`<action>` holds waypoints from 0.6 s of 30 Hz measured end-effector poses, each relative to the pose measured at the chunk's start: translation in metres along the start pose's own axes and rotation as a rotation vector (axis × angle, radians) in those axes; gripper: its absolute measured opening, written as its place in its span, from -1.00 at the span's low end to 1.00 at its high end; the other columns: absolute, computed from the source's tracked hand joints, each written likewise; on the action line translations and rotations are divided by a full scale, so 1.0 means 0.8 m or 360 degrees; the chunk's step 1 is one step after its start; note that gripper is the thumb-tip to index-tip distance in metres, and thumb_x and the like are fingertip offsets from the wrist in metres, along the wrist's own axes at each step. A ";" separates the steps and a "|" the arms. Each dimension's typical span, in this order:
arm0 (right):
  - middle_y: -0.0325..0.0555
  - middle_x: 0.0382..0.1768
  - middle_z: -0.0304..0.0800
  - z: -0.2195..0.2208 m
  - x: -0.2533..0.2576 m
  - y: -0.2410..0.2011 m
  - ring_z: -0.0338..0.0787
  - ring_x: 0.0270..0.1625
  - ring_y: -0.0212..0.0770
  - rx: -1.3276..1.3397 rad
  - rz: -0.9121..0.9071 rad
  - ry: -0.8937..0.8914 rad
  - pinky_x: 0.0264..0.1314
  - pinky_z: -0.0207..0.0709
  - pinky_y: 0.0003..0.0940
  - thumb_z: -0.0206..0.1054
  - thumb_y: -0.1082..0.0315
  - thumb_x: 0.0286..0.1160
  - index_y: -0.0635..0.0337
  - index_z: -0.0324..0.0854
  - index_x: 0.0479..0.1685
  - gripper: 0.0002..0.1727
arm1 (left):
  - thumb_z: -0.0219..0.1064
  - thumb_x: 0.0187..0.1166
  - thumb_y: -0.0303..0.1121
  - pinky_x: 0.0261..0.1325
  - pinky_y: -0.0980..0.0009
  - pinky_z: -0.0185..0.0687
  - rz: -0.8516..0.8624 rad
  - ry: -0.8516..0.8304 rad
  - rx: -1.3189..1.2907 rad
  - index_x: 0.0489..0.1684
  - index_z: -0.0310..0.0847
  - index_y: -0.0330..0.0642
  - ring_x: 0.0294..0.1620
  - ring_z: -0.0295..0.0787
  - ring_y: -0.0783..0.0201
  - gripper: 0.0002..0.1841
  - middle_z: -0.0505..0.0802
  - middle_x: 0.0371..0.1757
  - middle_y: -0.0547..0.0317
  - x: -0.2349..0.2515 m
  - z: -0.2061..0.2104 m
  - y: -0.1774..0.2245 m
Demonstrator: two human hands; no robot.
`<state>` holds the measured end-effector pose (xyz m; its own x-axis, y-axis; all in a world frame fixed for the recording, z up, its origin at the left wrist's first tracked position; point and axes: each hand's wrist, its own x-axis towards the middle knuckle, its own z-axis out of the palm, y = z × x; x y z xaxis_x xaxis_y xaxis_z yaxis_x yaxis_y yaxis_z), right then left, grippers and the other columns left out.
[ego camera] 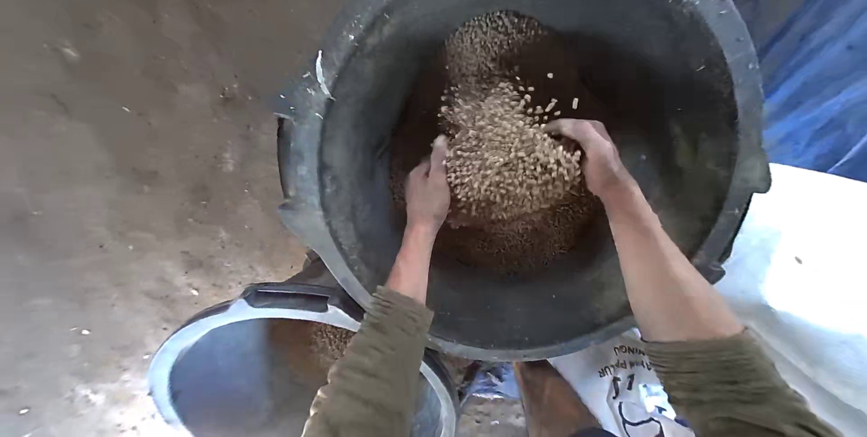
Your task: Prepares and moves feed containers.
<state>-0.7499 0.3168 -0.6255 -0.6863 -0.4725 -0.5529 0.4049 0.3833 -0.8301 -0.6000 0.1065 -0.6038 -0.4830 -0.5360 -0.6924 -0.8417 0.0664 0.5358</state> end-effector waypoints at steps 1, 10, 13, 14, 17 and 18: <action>-0.15 0.05 0.90 -0.014 -0.011 0.027 0.79 0.18 -0.42 -0.0193 -0.0148 0.0169 0.39 0.62 -0.35 -0.15 0.25 0.76 0.26 0.81 0.08 -0.47 | -0.18 0.79 0.29 0.46 -0.14 0.51 0.0109 0.0141 0.0283 0.41 0.67 -0.09 0.47 0.62 0.01 -0.27 0.70 0.46 -0.03 0.000 -0.001 -0.024; 0.21 0.61 0.45 0.068 -0.062 0.079 0.47 0.61 -0.16 0.0337 0.0790 0.0630 0.67 0.30 -0.23 -0.24 0.14 0.91 0.40 0.29 0.68 -0.40 | 0.11 0.60 0.40 0.57 -0.28 0.33 -0.0571 0.0056 -0.0154 0.73 0.30 -0.17 0.62 0.43 -0.27 -0.10 0.55 0.59 -0.33 -0.014 0.086 -0.023; -0.13 0.25 0.75 0.077 -0.091 0.069 0.72 0.20 -0.39 0.0863 0.1038 0.0466 0.24 0.63 -0.38 -0.29 -0.11 0.91 0.10 0.44 0.55 -0.37 | 0.00 0.84 0.09 0.45 -0.09 0.48 -0.0769 -0.0164 -0.0703 0.69 0.31 -0.19 0.49 0.53 -0.06 -0.37 0.60 0.53 -0.21 -0.035 0.087 -0.013; -0.05 0.20 0.74 0.071 -0.099 0.053 0.71 0.16 -0.33 0.0937 0.1117 0.0518 0.23 0.61 -0.35 -0.28 -0.04 0.94 0.18 0.45 0.54 -0.39 | -0.05 0.87 0.05 0.27 0.03 0.61 -0.0791 -0.0164 -0.0881 0.61 0.37 -0.15 0.29 0.64 0.07 -0.44 0.69 0.37 -0.12 -0.042 0.081 -0.004; -0.02 -0.01 0.58 0.038 -0.113 -0.008 0.61 -0.07 -0.35 0.0881 0.1243 0.0759 0.02 0.55 -0.49 -0.27 0.30 0.95 0.39 0.35 0.43 -0.58 | -0.18 0.92 -0.09 -0.11 0.34 0.72 -0.0529 -0.0152 -0.0759 0.29 0.54 -0.11 -0.15 0.74 0.36 -0.58 0.78 -0.09 0.16 -0.060 0.037 0.016; -0.10 -0.08 0.60 0.023 -0.115 -0.014 0.63 -0.11 -0.43 0.0704 0.1148 0.0738 -0.03 0.57 -0.55 -0.24 0.36 0.93 0.38 0.39 0.35 -0.63 | -0.07 0.89 -0.08 0.05 0.23 0.71 -0.0381 -0.0074 -0.0420 0.29 0.63 -0.14 -0.02 0.76 0.31 -0.57 0.82 0.02 0.12 -0.058 0.023 0.013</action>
<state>-0.6801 0.3417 -0.5668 -0.3150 0.1564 -0.9361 0.9487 0.0801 -0.3059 -0.5910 0.1474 -0.5746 -0.2951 -0.4709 -0.8313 -0.8439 -0.2796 0.4580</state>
